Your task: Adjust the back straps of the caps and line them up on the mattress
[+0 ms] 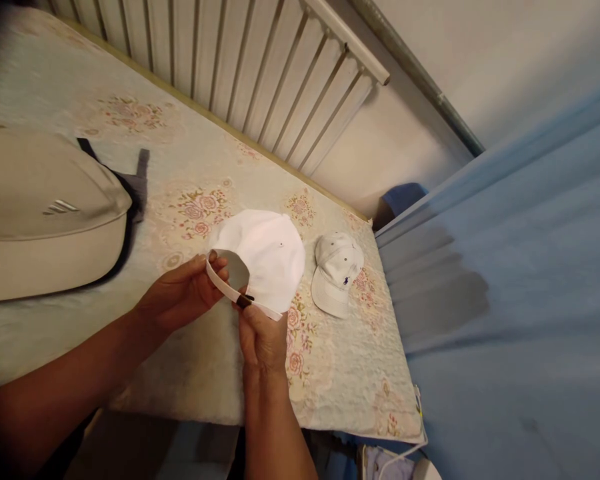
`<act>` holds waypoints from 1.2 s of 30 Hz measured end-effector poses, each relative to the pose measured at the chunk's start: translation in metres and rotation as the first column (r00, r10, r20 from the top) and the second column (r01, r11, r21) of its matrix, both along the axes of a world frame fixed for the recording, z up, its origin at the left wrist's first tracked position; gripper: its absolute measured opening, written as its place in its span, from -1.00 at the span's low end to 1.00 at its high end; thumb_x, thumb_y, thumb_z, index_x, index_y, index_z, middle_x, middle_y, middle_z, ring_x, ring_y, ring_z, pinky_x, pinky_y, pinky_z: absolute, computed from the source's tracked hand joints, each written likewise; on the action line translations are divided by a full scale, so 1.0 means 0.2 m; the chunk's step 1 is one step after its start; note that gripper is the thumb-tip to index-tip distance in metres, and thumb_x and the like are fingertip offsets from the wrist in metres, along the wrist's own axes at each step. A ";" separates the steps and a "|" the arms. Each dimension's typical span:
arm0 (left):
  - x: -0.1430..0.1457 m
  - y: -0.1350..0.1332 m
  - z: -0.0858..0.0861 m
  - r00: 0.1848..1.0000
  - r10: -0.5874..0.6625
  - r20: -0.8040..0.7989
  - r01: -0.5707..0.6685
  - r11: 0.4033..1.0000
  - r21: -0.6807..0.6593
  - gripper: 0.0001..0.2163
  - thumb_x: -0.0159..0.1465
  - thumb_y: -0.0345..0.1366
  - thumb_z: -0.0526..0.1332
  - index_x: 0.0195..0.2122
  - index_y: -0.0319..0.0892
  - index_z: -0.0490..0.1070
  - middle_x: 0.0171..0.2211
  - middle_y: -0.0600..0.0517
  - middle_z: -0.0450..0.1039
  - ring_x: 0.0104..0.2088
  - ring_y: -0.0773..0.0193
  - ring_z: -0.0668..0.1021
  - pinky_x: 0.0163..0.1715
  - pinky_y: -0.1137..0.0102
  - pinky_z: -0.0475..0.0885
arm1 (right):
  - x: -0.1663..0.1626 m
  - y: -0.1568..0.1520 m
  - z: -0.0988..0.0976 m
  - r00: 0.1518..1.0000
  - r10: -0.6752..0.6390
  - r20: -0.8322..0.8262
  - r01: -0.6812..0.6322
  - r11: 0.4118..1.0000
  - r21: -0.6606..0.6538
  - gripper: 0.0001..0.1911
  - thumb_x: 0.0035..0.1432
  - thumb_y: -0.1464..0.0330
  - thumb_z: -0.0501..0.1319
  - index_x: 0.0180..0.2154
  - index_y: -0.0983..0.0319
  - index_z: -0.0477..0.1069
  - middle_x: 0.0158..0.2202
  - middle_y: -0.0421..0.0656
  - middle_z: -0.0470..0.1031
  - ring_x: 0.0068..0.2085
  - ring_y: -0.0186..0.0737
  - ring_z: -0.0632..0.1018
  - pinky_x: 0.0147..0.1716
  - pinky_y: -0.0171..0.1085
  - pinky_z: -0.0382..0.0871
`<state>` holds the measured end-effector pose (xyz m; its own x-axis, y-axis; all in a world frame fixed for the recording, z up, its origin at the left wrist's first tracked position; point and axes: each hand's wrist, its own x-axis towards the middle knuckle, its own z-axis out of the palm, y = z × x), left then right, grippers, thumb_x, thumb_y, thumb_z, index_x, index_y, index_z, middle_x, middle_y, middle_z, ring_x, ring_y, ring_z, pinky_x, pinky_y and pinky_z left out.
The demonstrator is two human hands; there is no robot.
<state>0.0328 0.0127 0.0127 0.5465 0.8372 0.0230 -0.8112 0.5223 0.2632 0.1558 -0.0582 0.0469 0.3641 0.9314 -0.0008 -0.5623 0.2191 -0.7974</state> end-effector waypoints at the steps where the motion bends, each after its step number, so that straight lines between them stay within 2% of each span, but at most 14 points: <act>1: 0.00 0.00 0.00 1.000 0.002 -0.003 -0.002 1.000 0.002 -0.86 0.34 -0.48 0.17 -0.28 -0.25 0.53 -0.31 0.00 0.66 -0.34 0.29 0.68 -0.25 0.43 0.59 | 0.00 0.00 0.00 1.000 -0.003 0.012 0.003 1.000 -0.008 -0.46 -0.31 0.46 0.39 -0.15 0.17 0.47 -0.22 -0.20 0.60 -0.17 -0.17 0.57 -0.12 -0.14 0.51; 6: 0.00 0.00 0.00 1.000 0.006 0.007 -0.007 1.000 0.011 -0.87 0.34 -0.47 0.17 -0.27 -0.23 0.53 -0.30 0.01 0.66 -0.32 0.28 0.68 -0.23 0.42 0.59 | 0.01 0.01 -0.01 0.998 -0.047 0.042 0.048 0.998 -0.043 -0.45 -0.28 0.44 0.39 -0.12 0.17 0.46 -0.18 -0.18 0.62 -0.19 -0.19 0.58 -0.09 -0.12 0.50; 12: 0.00 0.00 0.00 1.000 0.018 0.006 -0.018 1.000 -0.001 -0.85 0.35 -0.47 0.16 -0.26 -0.24 0.53 -0.30 0.00 0.66 -0.32 0.29 0.68 -0.19 0.43 0.57 | 0.02 0.02 -0.02 0.997 -0.077 0.009 0.078 0.996 -0.037 -0.52 -0.27 0.48 0.40 -0.18 0.21 0.48 -0.28 -0.21 0.63 -0.27 -0.27 0.58 -0.18 -0.23 0.51; 17: 0.00 -0.01 0.01 1.000 0.030 0.000 -0.030 1.000 -0.003 -0.84 0.35 -0.47 0.15 -0.27 -0.25 0.54 -0.33 0.00 0.66 -0.33 0.30 0.68 -0.20 0.43 0.58 | 0.02 0.02 -0.03 0.995 -0.095 0.017 0.096 0.994 -0.048 -0.45 -0.28 0.48 0.41 -0.12 0.20 0.46 -0.31 -0.24 0.62 -0.29 -0.28 0.57 -0.18 -0.24 0.51; 23: -0.01 -0.01 0.02 0.999 0.029 -0.018 -0.029 1.000 -0.011 -0.83 0.34 -0.50 0.15 -0.30 -0.25 0.53 -0.32 0.00 0.65 -0.34 0.29 0.68 -0.26 0.43 0.60 | 0.03 0.03 -0.04 0.996 -0.074 0.051 0.076 0.996 -0.040 -0.40 -0.21 0.46 0.40 -0.03 0.20 0.44 -0.20 -0.18 0.64 -0.23 -0.23 0.60 -0.13 -0.19 0.52; 28: -0.01 -0.01 0.02 1.000 -0.006 0.000 0.006 1.000 -0.021 -0.84 0.34 -0.47 0.16 -0.31 -0.25 0.54 -0.29 -0.04 0.65 -0.28 0.25 0.68 -0.20 0.42 0.58 | 0.03 0.03 -0.05 0.997 -0.072 0.022 0.072 0.997 -0.027 -0.36 -0.22 0.50 0.40 0.00 0.19 0.43 -0.10 -0.15 0.64 -0.22 -0.25 0.61 -0.20 -0.25 0.54; 32: -0.01 -0.01 0.03 0.997 -0.050 0.056 0.053 0.997 -0.051 -0.83 0.37 -0.33 0.16 -0.22 -0.27 0.54 -0.26 -0.08 0.65 -0.19 0.18 0.67 -0.14 0.37 0.58 | 0.03 0.02 -0.04 0.999 -0.033 0.017 0.033 0.999 -0.017 -0.29 -0.26 0.53 0.38 0.03 0.14 0.41 -0.07 -0.18 0.63 -0.13 -0.22 0.61 -0.14 -0.24 0.53; 36: -0.01 -0.01 0.04 0.998 -0.025 0.059 0.032 0.990 -0.135 -0.81 0.41 -0.35 0.11 -0.16 -0.21 0.54 -0.30 -0.01 0.65 -0.27 0.24 0.68 -0.18 0.38 0.59 | 0.03 0.02 -0.03 1.000 0.014 -0.016 -0.014 1.000 0.000 -0.27 -0.31 0.56 0.37 0.01 0.10 0.42 -0.09 -0.23 0.63 -0.08 -0.23 0.59 -0.10 -0.24 0.52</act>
<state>0.0304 0.0105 0.0216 0.5713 0.8187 -0.0581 -0.8070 0.5732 0.1419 0.1621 -0.0538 0.0400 0.3510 0.9364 -0.0069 -0.5776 0.2107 -0.7886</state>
